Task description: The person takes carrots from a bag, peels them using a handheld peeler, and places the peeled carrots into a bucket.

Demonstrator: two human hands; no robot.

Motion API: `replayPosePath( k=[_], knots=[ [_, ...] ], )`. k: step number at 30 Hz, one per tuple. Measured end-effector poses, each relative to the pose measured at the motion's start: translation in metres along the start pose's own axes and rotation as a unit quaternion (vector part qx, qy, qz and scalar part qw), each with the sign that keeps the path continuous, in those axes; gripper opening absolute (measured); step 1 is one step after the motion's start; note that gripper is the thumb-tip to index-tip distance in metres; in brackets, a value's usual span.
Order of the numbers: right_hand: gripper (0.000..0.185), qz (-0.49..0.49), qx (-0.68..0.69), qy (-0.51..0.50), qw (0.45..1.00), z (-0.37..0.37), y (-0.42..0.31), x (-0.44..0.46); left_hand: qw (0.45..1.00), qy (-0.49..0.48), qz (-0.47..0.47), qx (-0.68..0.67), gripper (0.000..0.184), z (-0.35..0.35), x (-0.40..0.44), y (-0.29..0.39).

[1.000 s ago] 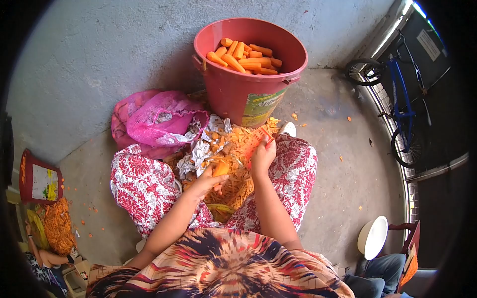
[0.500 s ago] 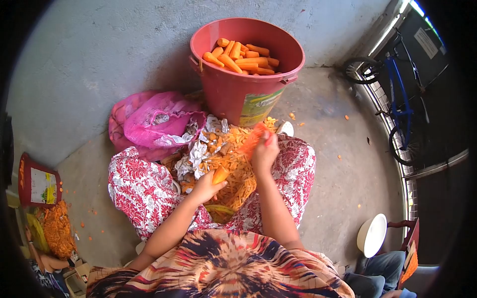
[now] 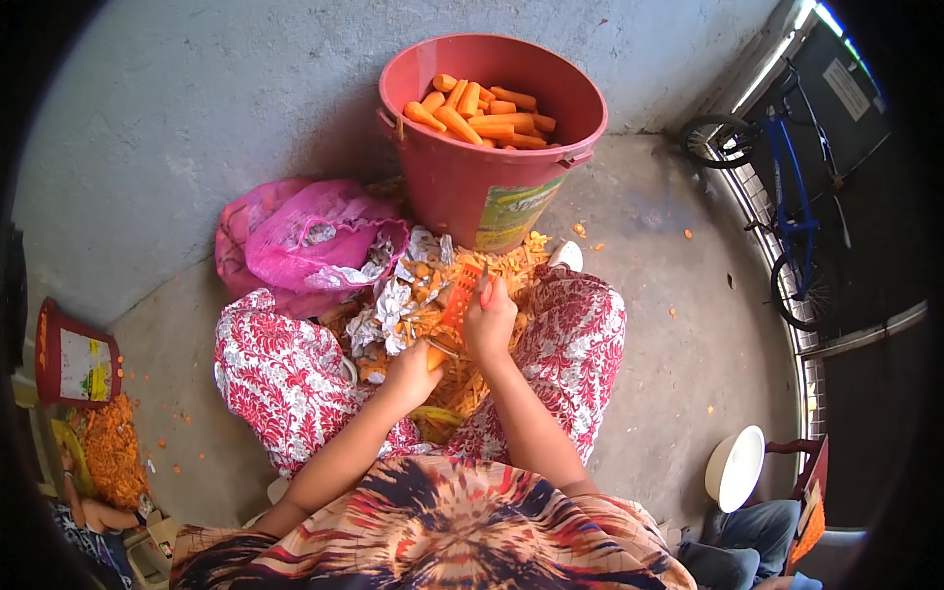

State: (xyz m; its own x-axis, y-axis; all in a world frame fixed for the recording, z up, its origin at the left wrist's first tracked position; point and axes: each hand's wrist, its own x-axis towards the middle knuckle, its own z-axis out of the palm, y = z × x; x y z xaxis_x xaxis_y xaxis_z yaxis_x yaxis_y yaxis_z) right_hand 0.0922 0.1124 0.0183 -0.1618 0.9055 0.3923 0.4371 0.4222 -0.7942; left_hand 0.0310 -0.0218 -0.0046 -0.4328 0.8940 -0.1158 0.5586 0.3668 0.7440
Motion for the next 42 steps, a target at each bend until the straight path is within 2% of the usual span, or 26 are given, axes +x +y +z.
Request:
replayPosePath(
  k=[3,4,7,9,10,14,15,17,19,21,23,24,25,26,28,29,31,32,33,35,36,37,39,40,41,42],
  knots=[
    [0.013,0.012,0.007,0.069,0.997,0.000,0.023,0.017,0.999,0.029,0.013,-0.001,0.026,0.000,-0.003,0.002],
    [0.013,0.128,-0.008,0.064,0.990,-0.004,0.026,0.031,0.999,0.039,0.015,-0.005,0.026,-0.002,-0.005,0.003],
    [0.015,0.085,0.018,0.038,0.995,-0.002,0.028,0.031,0.999,0.039,0.015,0.012,0.025,-0.004,-0.003,0.002],
    [0.014,0.017,0.015,-0.021,1.000,-0.002,0.000,0.005,0.998,0.034,0.011,0.044,0.024,-0.001,-0.003,0.003],
    [0.014,-0.017,-0.057,-0.035,0.998,0.004,0.005,-0.004,0.998,0.033,0.009,0.061,0.024,-0.001,-0.002,0.002],
    [0.007,0.033,-0.060,0.052,0.996,0.006,0.040,0.023,0.997,0.050,0.008,0.054,0.023,-0.001,-0.004,-0.001],
    [0.005,0.094,-0.039,0.062,0.993,-0.001,0.039,0.029,0.997,0.054,0.007,0.055,0.023,-0.004,-0.004,-0.001],
    [0.005,0.082,-0.032,0.040,0.995,0.001,0.032,0.030,0.997,0.050,0.003,0.056,0.024,-0.005,-0.002,-0.001],
    [0.009,0.028,0.003,-0.006,1.000,0.004,0.010,0.009,0.998,0.036,-0.006,0.055,0.025,-0.004,0.000,-0.003],
    [0.017,0.009,-0.034,-0.048,0.998,0.004,0.001,-0.006,0.999,0.042,-0.002,0.029,0.026,0.001,0.001,-0.004],
    [0.013,0.060,-0.018,0.003,0.998,0.007,0.014,0.007,0.999,0.054,0.006,0.004,0.027,0.002,0.001,-0.004],
    [0.014,0.045,0.006,0.040,0.998,0.012,0.042,0.012,0.998,0.061,0.011,-0.009,0.027,0.000,0.001,-0.002],
    [0.018,0.026,-0.032,0.076,0.996,0.006,0.047,0.024,0.997,0.069,0.018,-0.023,0.027,-0.001,0.001,-0.001],
    [0.021,0.081,0.021,0.077,0.994,0.000,0.048,0.035,0.990,-0.004,-0.045,-0.133,0.026,-0.001,0.002,-0.005],
    [0.024,0.178,0.144,0.049,0.972,-0.008,0.034,0.039,0.913,-0.150,-0.167,-0.340,0.025,-0.002,0.005,-0.017],
    [0.019,0.141,0.090,0.008,0.986,-0.005,0.032,0.031,0.883,-0.167,-0.178,-0.401,0.022,-0.004,0.006,-0.013],
    [0.025,0.064,-0.020,-0.076,0.995,-0.002,0.025,0.008,0.809,-0.199,-0.198,-0.516,0.016,-0.012,0.005,-0.001],
    [0.026,0.009,-0.043,-0.077,0.996,-0.008,0.013,0.002,0.793,-0.216,-0.200,-0.533,0.016,-0.013,0.005,0.000],
    [0.021,0.014,-0.008,-0.025,1.000,-0.006,0.017,0.007,0.777,-0.234,-0.202,-0.548,0.016,-0.015,0.005,0.000],
    [0.027,0.028,0.059,0.079,0.995,-0.003,0.027,0.026,0.754,-0.265,-0.205,-0.565,0.017,-0.016,0.001,0.000],
    [0.025,0.183,0.128,0.077,0.972,-0.009,0.030,0.036,0.748,-0.279,-0.203,-0.566,0.018,-0.018,0.000,0.000],
    [0.023,0.159,0.114,0.079,0.977,-0.013,0.027,0.041,0.742,-0.293,-0.199,-0.569,0.018,-0.019,0.001,0.000],
    [0.021,0.065,0.180,0.039,0.981,-0.009,0.015,0.029,0.725,-0.291,-0.219,-0.585,0.021,-0.016,0.004,-0.002],
    [0.022,0.074,0.094,-0.043,0.992,-0.007,0.016,0.018,0.716,-0.288,-0.228,-0.595,0.022,-0.015,0.005,-0.003],
    [0.022,0.040,0.067,-0.098,0.992,-0.012,0.006,0.009,0.697,-0.308,-0.221,-0.609,0.022,-0.018,0.004,-0.003],
    [0.022,0.028,0.079,-0.053,0.995,-0.007,0.009,0.010,0.677,-0.329,-0.212,-0.623,0.022,-0.022,0.004,0.000]
  ],
)
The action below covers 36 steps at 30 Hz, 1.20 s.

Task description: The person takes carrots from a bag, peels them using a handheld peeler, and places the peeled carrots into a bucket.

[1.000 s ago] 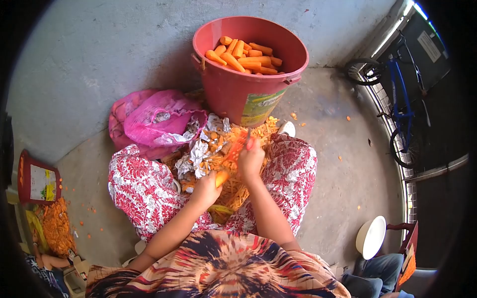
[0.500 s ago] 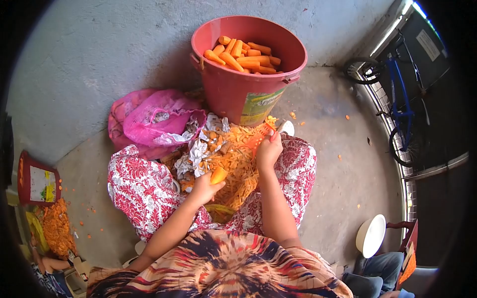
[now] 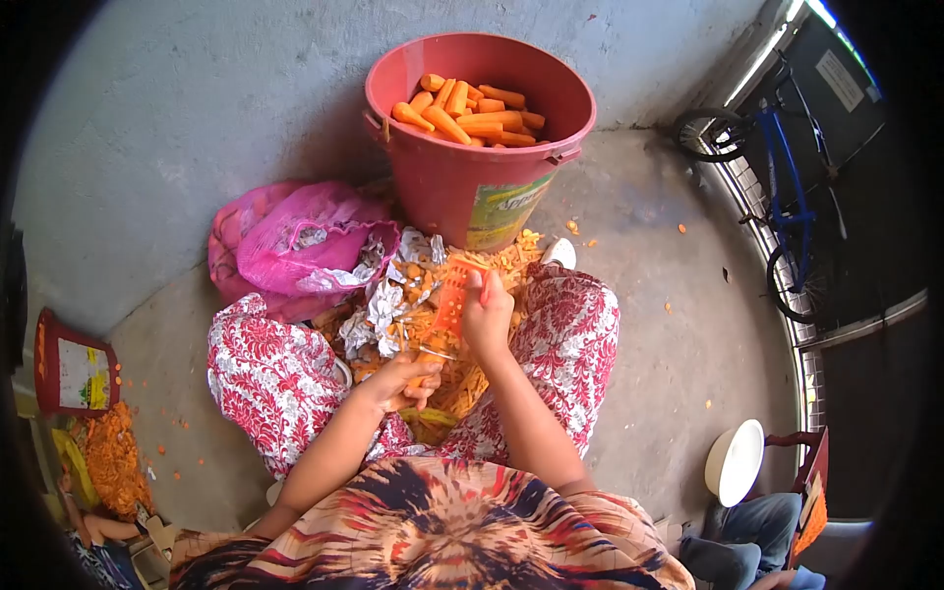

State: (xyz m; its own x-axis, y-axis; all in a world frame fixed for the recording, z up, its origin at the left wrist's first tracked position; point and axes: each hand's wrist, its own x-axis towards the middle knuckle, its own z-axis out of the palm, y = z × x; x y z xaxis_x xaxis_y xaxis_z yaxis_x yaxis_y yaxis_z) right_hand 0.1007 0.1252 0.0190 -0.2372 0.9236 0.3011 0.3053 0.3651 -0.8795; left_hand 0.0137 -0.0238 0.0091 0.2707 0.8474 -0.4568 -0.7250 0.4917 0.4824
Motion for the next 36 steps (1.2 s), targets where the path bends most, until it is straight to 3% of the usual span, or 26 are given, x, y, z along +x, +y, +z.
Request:
replayPosePath(
  k=[3,4,5,7,13,15,20,23,24,25,27,29,31,33,36],
  knots=[
    [0.023,0.004,0.018,0.132,0.991,-0.001,0.029,0.025,0.997,-0.077,0.014,-0.001,0.027,0.004,-0.005,0.002],
    [0.022,0.212,0.175,0.096,0.957,-0.017,-0.005,0.030,0.995,-0.102,0.018,-0.007,0.027,0.006,-0.008,0.002],
    [0.021,0.104,0.056,0.115,0.986,-0.018,0.020,0.037,0.992,-0.126,0.024,-0.013,0.028,0.007,-0.010,0.003],
    [0.021,0.132,0.199,0.088,0.967,-0.018,-0.003,0.029,0.994,-0.099,0.040,-0.019,0.027,0.007,-0.007,0.001],
    [0.021,0.109,0.236,0.008,0.966,-0.006,-0.008,-0.004,0.996,-0.091,0.021,0.008,0.023,-0.004,0.002,-0.005],
    [0.022,0.035,0.169,-0.025,0.985,-0.006,-0.026,-0.013,0.994,-0.104,0.010,0.005,0.020,-0.001,0.001,-0.004],
    [0.025,0.142,0.142,-0.014,0.980,-0.002,-0.015,-0.001,0.996,-0.089,-0.002,-0.026,0.015,-0.004,0.002,0.002],
    [0.025,0.199,0.213,0.054,0.955,0.009,0.020,0.007,0.992,-0.119,0.026,0.028,0.015,-0.005,-0.002,0.002],
    [0.024,0.181,0.219,0.146,0.948,0.009,0.043,0.022,0.990,-0.135,0.031,0.021,0.016,-0.004,-0.006,0.002],
    [0.024,0.235,0.370,0.198,0.877,-0.005,-0.012,0.032,0.988,-0.151,0.033,0.015,0.016,-0.003,-0.012,0.001],
    [0.022,0.153,0.231,0.133,0.952,-0.012,0.045,0.042,0.987,-0.159,0.037,0.001,0.018,-0.005,-0.015,0.002],
    [0.022,0.189,0.334,0.083,0.920,-0.011,0.016,0.032,0.988,-0.147,0.046,-0.022,0.021,-0.005,-0.012,0.005],
    [0.023,0.156,0.319,0.040,0.934,-0.006,0.007,0.017,0.984,-0.167,0.049,-0.033,0.020,-0.006,-0.007,0.004],
    [0.025,0.193,0.386,0.019,0.902,0.000,-0.004,0.002,0.987,-0.152,0.047,-0.025,0.016,-0.005,-0.005,0.000],
    [0.022,0.177,0.307,-0.035,0.934,0.001,-0.012,-0.011,0.986,-0.155,0.053,-0.017,0.019,0.002,-0.007,0.000]
  ],
)
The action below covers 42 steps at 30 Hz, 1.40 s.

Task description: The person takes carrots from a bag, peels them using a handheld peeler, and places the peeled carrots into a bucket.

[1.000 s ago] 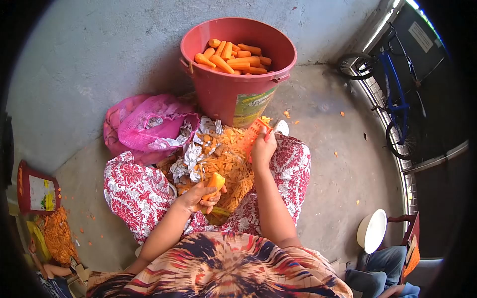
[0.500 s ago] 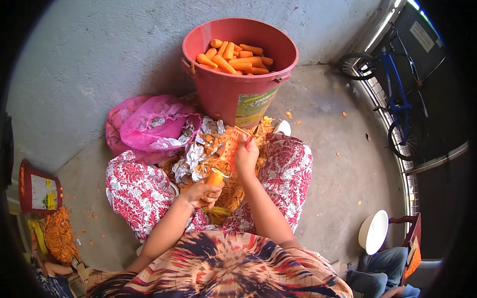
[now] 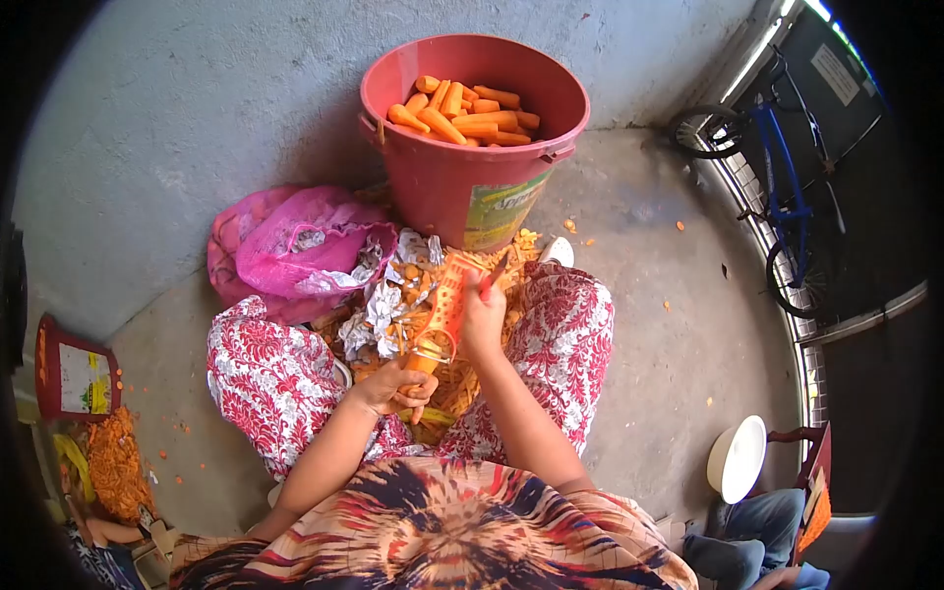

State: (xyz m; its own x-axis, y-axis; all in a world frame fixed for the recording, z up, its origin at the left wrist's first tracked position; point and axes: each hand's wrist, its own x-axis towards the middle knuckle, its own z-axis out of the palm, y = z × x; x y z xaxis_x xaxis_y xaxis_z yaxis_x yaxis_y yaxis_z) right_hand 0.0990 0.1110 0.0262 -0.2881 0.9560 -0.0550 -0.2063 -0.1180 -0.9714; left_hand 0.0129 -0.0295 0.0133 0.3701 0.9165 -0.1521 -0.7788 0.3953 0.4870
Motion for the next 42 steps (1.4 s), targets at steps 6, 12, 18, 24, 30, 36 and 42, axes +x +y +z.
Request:
replayPosePath(
  k=[6,12,18,24,30,36,42],
  knots=[
    [0.022,0.008,-0.059,0.029,0.998,0.004,-0.003,0.007,0.998,0.033,-0.047,-0.012,0.021,-0.002,0.000,0.006],
    [0.021,0.004,0.045,0.202,0.978,-0.044,0.009,0.067,0.999,-0.020,-0.014,0.039,0.024,-0.003,-0.011,0.004],
    [0.019,-0.003,-0.026,0.093,0.995,-0.035,0.019,0.045,0.997,0.013,0.050,0.049,0.036,-0.006,-0.002,0.001],
    [0.019,-0.007,-0.061,0.057,0.996,-0.027,0.022,0.034,0.980,0.152,0.102,0.079,0.037,-0.014,0.005,0.000],
    [0.020,-0.051,-0.060,0.112,0.991,-0.020,0.011,0.032,0.990,0.133,0.036,0.042,0.024,-0.002,0.004,0.005],
    [0.020,-0.124,-0.162,0.020,0.979,0.005,-0.001,0.000,0.963,0.219,0.044,0.148,0.018,-0.004,0.011,-0.001],
    [0.020,-0.089,-0.196,0.074,0.974,-0.008,0.009,0.018,0.957,0.230,0.061,0.166,0.019,-0.007,0.015,-0.002]
  ],
)
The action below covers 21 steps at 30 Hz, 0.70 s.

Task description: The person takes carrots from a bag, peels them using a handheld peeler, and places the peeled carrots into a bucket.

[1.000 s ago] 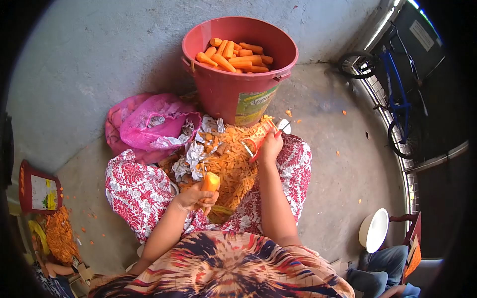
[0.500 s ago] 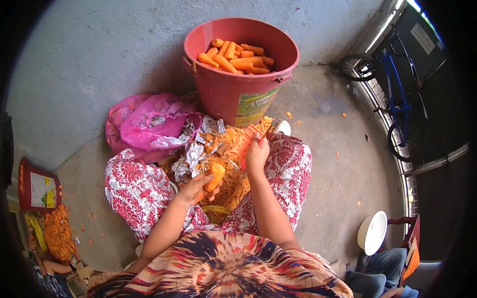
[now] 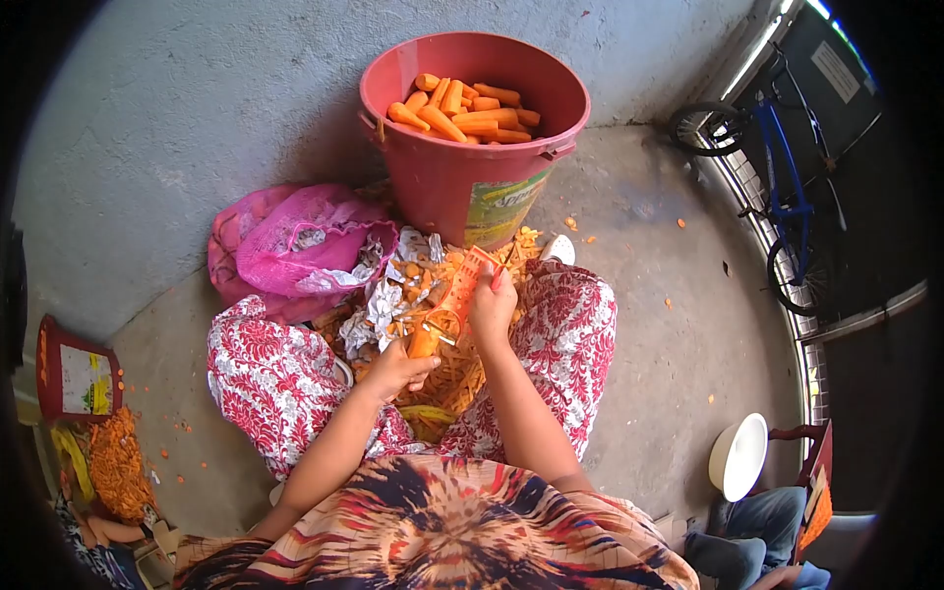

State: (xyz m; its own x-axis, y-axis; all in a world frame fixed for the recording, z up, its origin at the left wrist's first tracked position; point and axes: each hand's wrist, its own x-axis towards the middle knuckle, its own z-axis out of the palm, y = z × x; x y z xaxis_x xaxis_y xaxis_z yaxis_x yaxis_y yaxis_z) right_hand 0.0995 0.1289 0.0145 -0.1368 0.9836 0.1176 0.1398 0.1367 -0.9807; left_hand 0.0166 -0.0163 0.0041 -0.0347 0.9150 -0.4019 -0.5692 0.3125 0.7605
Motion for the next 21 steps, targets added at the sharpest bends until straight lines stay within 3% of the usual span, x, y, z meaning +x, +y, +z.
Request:
replayPosePath(
  k=[1,4,5,7,10,12,13,15,21],
  knots=[
    [0.019,-0.003,-0.006,0.004,1.000,0.001,0.010,0.003,1.000,-0.001,0.010,0.018,0.020,0.000,0.000,0.000],
    [0.020,0.051,0.168,0.124,0.977,-0.006,0.043,0.038,0.998,-0.022,0.029,0.042,0.019,-0.001,-0.009,0.003],
    [0.020,0.102,0.197,0.122,0.967,-0.020,0.014,0.038,0.998,-0.041,0.029,0.031,0.019,0.001,-0.020,0.012],
    [0.020,0.048,0.122,0.127,0.983,-0.022,0.007,0.047,0.997,-0.056,0.027,0.044,0.020,-0.004,-0.025,0.019],
    [0.021,0.096,-0.039,-0.101,0.990,-0.020,-0.004,0.027,0.985,-0.003,0.065,0.163,0.027,-0.012,-0.014,0.017],
    [0.017,0.017,-0.138,-0.213,0.967,-0.016,0.016,0.008,0.936,0.082,0.127,0.317,0.035,-0.022,-0.003,0.012],
    [0.016,0.050,-0.149,-0.314,0.936,-0.019,-0.018,-0.007,0.939,0.100,0.134,0.302,0.038,-0.028,0.001,0.010],
    [0.013,-0.052,-0.278,-0.389,0.877,-0.018,-0.020,-0.024,0.942,0.133,0.145,0.272,0.043,-0.039,0.006,0.006],
    [0.013,-0.068,-0.289,-0.459,0.837,-0.011,0.001,-0.032,0.937,0.137,0.145,0.287,0.050,-0.043,0.008,0.005]
  ],
)
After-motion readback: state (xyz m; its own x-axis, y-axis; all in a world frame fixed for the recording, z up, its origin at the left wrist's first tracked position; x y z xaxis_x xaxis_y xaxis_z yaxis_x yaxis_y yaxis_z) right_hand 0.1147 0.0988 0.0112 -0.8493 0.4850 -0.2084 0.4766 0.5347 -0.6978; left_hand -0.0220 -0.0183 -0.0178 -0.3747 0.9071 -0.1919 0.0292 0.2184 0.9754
